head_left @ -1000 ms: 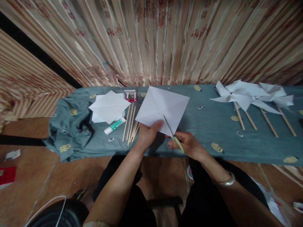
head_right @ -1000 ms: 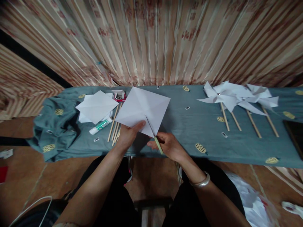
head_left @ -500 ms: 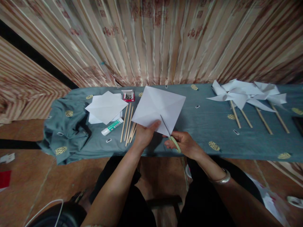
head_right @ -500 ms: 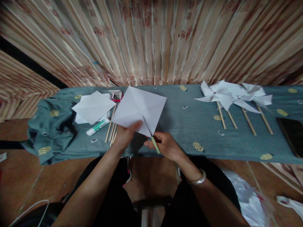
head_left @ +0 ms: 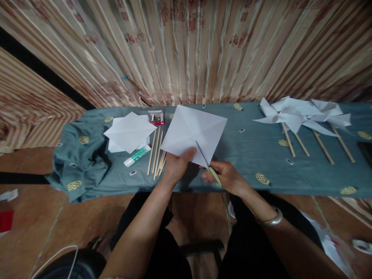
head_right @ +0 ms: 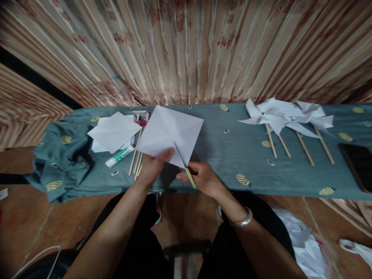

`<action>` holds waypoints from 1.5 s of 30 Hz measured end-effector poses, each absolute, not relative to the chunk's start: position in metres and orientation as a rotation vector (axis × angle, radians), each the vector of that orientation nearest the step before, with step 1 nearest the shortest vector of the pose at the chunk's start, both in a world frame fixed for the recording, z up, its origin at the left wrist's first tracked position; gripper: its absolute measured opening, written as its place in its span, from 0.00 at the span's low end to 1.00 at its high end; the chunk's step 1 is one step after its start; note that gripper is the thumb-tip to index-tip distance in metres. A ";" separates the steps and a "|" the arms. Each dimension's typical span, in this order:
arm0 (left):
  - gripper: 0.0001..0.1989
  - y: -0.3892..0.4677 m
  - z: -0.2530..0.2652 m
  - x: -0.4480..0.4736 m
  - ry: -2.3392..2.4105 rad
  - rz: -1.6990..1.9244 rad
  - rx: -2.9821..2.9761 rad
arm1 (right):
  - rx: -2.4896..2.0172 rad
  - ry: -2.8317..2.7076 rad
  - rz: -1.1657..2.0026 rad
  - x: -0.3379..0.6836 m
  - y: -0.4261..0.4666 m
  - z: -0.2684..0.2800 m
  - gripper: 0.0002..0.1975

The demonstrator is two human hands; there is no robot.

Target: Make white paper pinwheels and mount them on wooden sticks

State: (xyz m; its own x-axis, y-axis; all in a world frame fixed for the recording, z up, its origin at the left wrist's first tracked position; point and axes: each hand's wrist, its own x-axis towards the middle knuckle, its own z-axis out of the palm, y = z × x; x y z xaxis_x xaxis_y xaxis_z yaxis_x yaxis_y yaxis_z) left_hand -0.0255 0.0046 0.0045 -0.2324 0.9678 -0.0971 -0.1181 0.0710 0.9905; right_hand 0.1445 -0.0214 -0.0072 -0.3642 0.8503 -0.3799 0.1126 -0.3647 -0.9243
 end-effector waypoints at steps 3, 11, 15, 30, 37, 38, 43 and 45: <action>0.23 0.005 0.004 -0.025 1.333 1.366 0.936 | -1.321 -1.323 1.765 0.145 -0.022 -0.010 0.20; 0.24 0.004 0.004 -0.026 1.341 1.377 0.942 | -1.350 -1.294 1.759 0.143 -0.022 -0.008 0.21; 0.23 0.004 0.003 -0.026 1.331 1.377 0.949 | -1.347 -1.281 1.765 0.143 -0.023 -0.006 0.22; 0.20 0.001 0.004 -0.027 1.331 1.336 0.988 | -1.314 -1.346 1.736 0.145 -0.022 -0.010 0.18; 0.21 0.002 0.002 -0.027 1.346 1.349 0.988 | -1.314 -1.323 1.730 0.143 -0.022 -0.010 0.19; 0.21 0.002 0.002 -0.027 1.345 1.351 0.990 | -1.316 -1.317 1.733 0.143 -0.022 -0.010 0.19; 0.24 0.002 0.001 -0.027 1.330 1.361 0.972 | -1.344 -1.268 1.779 0.142 -0.022 -0.006 0.22; 0.24 0.003 0.002 -0.028 1.339 1.375 0.955 | -1.361 -1.256 1.834 0.143 -0.023 -0.005 0.25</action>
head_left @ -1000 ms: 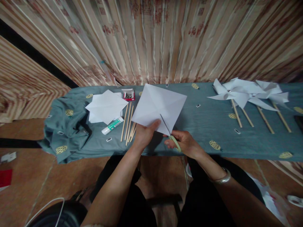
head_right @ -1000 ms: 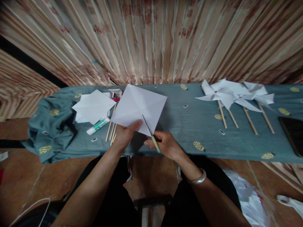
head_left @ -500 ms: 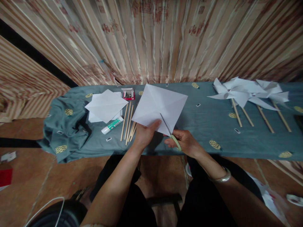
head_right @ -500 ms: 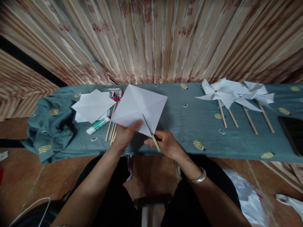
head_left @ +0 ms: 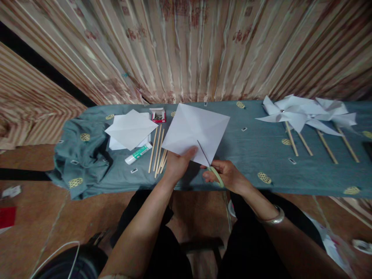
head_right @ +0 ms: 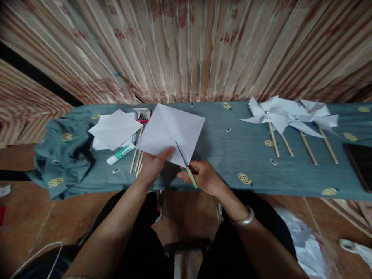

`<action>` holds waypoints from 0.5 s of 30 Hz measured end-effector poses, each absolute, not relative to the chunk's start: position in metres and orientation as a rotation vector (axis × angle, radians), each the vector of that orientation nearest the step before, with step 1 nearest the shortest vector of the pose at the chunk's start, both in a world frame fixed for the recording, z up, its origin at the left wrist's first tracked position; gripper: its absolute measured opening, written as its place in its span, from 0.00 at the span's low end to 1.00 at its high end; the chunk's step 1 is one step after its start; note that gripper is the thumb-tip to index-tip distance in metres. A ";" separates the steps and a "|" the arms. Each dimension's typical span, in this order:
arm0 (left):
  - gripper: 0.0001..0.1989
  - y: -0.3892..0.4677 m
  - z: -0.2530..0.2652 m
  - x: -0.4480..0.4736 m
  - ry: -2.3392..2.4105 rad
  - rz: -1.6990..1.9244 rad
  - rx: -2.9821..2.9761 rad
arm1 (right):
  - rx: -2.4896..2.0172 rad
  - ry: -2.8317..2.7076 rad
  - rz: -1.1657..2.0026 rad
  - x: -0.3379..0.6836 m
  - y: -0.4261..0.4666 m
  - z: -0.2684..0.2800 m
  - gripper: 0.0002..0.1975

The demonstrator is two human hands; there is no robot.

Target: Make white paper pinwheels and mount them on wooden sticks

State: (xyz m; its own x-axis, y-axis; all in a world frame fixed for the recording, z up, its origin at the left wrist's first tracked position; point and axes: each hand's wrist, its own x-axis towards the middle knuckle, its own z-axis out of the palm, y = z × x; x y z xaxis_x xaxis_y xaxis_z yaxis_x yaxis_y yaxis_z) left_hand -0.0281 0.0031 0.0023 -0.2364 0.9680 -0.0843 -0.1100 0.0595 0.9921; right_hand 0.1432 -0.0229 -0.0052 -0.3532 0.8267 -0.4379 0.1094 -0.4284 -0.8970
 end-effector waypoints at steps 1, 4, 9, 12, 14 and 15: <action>0.25 0.004 0.003 -0.029 1.347 1.386 0.943 | -1.367 -1.266 1.864 0.144 -0.023 -0.004 0.26; 0.26 0.009 0.005 -0.033 1.358 1.449 0.885 | -1.392 -1.364 1.932 0.151 -0.023 0.001 0.27; 0.26 0.015 0.008 -0.044 1.365 1.527 0.826 | -1.387 -1.574 2.012 0.181 -0.021 0.016 0.28; 0.27 0.013 0.010 -0.047 1.341 1.522 0.825 | -1.391 -1.555 1.920 0.206 -0.017 0.018 0.28; 0.26 0.011 0.010 -0.048 1.329 1.502 0.857 | -1.449 -1.482 1.757 0.218 -0.014 0.015 0.29; 0.26 0.010 0.009 -0.048 1.332 1.482 0.875 | -1.462 -1.424 1.640 0.221 -0.012 0.013 0.29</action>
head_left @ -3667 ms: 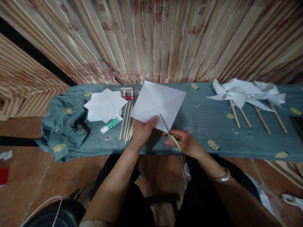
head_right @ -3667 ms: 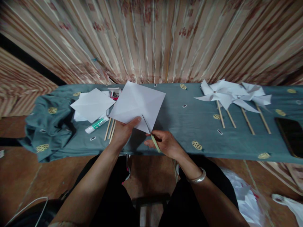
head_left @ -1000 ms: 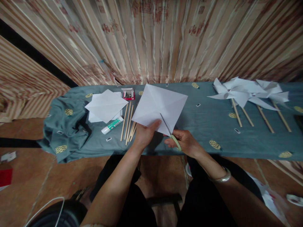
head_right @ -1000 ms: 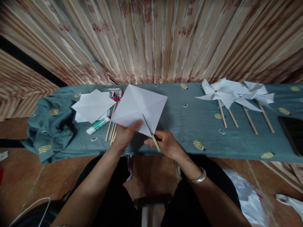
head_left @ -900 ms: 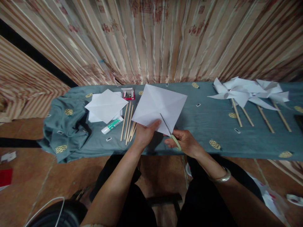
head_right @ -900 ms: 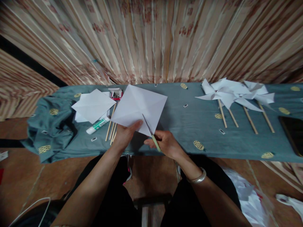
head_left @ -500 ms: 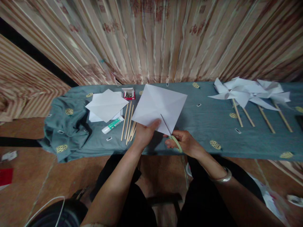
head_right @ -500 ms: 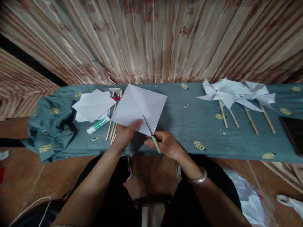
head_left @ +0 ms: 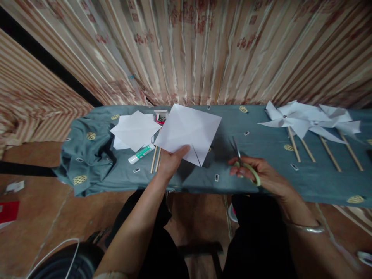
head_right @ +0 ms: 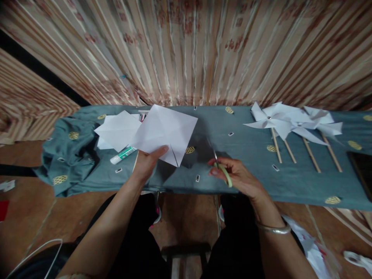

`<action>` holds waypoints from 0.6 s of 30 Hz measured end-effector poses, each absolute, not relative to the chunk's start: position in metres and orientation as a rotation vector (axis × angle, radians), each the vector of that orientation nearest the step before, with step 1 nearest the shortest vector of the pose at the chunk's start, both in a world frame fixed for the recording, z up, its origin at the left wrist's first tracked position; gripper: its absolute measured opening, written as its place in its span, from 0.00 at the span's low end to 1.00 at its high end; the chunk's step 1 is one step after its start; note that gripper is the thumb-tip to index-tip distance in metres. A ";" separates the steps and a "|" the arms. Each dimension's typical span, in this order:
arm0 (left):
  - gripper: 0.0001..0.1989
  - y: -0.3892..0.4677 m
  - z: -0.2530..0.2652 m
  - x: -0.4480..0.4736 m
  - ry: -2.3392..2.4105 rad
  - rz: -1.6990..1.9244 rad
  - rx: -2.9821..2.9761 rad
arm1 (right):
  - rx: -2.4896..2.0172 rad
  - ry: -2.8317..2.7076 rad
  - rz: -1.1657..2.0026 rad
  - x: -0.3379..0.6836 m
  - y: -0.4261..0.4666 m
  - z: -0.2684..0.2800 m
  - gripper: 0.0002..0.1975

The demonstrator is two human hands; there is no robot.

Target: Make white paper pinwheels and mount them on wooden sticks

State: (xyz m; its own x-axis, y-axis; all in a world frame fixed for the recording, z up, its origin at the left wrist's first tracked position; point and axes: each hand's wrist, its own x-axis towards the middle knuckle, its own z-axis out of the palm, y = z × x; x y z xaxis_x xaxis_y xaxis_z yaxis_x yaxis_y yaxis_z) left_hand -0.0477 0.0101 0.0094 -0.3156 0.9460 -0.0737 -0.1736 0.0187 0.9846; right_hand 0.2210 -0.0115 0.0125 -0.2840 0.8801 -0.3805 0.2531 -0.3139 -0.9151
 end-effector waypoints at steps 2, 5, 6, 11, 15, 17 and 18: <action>0.25 0.008 0.007 -0.046 1.351 1.418 0.901 | -1.433 -1.277 1.408 0.222 -0.007 0.009 0.29; 0.22 0.006 0.001 -0.043 1.365 1.302 0.936 | -1.352 -1.103 1.222 0.216 0.001 0.007 0.28; 0.20 0.005 -0.001 -0.042 1.362 1.259 0.954 | -1.343 -1.072 1.188 0.213 0.003 0.007 0.27; 0.11 0.004 -0.001 -0.037 1.266 1.060 1.078 | -1.368 -1.019 1.184 0.205 0.009 0.008 0.22; 0.08 0.003 0.005 -0.036 1.276 0.978 1.109 | -1.395 -1.023 1.267 0.201 0.007 0.009 0.20; 0.07 0.003 0.007 -0.036 1.298 0.957 1.093 | -1.410 -1.007 1.319 0.198 0.007 0.010 0.21; 0.08 0.002 0.008 -0.036 1.302 0.955 1.079 | -1.417 -0.989 1.336 0.196 0.007 0.010 0.21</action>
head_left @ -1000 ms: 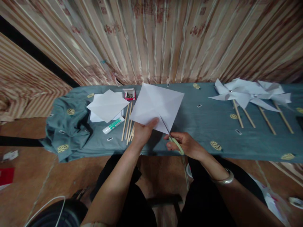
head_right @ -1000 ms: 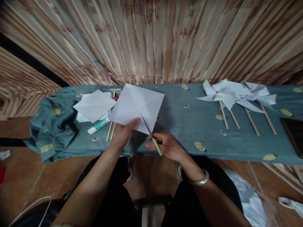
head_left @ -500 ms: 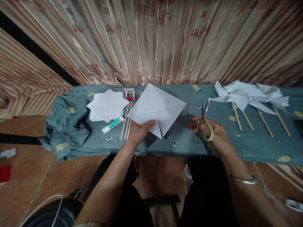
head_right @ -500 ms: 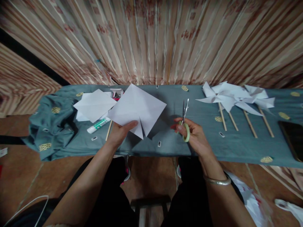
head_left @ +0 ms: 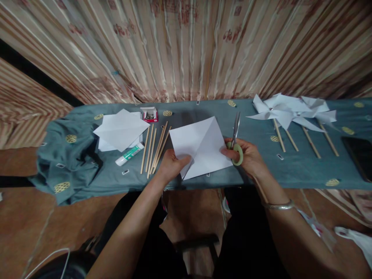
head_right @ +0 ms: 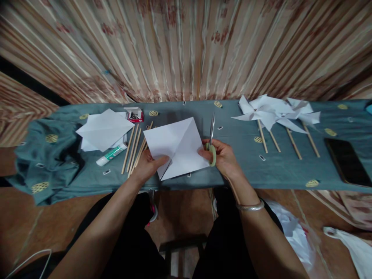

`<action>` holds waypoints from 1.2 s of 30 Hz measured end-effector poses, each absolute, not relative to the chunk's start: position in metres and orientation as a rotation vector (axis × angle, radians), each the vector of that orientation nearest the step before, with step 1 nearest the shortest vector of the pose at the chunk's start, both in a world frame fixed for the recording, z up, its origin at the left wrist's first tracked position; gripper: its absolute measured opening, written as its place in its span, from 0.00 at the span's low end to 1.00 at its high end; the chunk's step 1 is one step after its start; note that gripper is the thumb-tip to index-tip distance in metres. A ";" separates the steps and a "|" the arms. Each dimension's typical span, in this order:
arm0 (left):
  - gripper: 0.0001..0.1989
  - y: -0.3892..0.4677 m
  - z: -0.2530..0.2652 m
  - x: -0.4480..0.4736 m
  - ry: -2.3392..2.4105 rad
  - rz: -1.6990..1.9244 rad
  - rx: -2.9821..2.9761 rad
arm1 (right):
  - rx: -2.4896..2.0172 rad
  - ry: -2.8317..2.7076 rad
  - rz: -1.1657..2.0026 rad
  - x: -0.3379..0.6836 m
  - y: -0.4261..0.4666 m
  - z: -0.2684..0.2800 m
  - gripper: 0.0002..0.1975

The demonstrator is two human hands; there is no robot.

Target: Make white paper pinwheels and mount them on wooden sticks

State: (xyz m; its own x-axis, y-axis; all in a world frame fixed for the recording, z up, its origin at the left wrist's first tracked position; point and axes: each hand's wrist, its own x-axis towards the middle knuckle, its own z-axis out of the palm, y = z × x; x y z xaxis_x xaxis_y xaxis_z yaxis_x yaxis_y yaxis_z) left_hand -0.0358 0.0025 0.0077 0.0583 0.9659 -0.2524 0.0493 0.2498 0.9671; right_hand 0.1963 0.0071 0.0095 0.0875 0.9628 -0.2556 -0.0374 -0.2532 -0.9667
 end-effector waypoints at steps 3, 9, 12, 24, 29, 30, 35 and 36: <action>0.12 0.003 0.009 -0.036 1.253 0.986 0.996 | -1.411 -0.897 1.354 0.192 0.008 0.007 0.22; 0.25 0.000 0.017 -0.034 0.854 1.105 0.698 | -1.251 -0.693 1.263 0.184 0.011 0.000 0.18; 0.24 -0.006 0.018 -0.029 0.748 1.122 0.611 | -1.210 -0.638 1.269 0.176 0.012 -0.003 0.16; 0.20 -0.002 0.015 0.001 0.907 1.299 0.297 | -1.281 -0.787 1.233 0.146 0.004 -0.003 0.25; 0.17 0.009 0.017 -0.010 0.978 1.402 0.290 | -1.275 -1.078 1.356 0.155 -0.006 -0.002 0.22; 0.17 0.012 0.019 -0.015 0.980 1.424 0.292 | -1.268 -1.127 1.404 0.158 -0.009 -0.003 0.23; 0.12 0.023 0.027 -0.032 0.991 1.522 0.281 | -1.247 -1.407 1.679 0.173 -0.021 -0.004 0.27; 0.11 0.024 0.027 -0.033 0.997 1.521 0.282 | -1.237 -1.464 1.721 0.174 -0.023 -0.003 0.27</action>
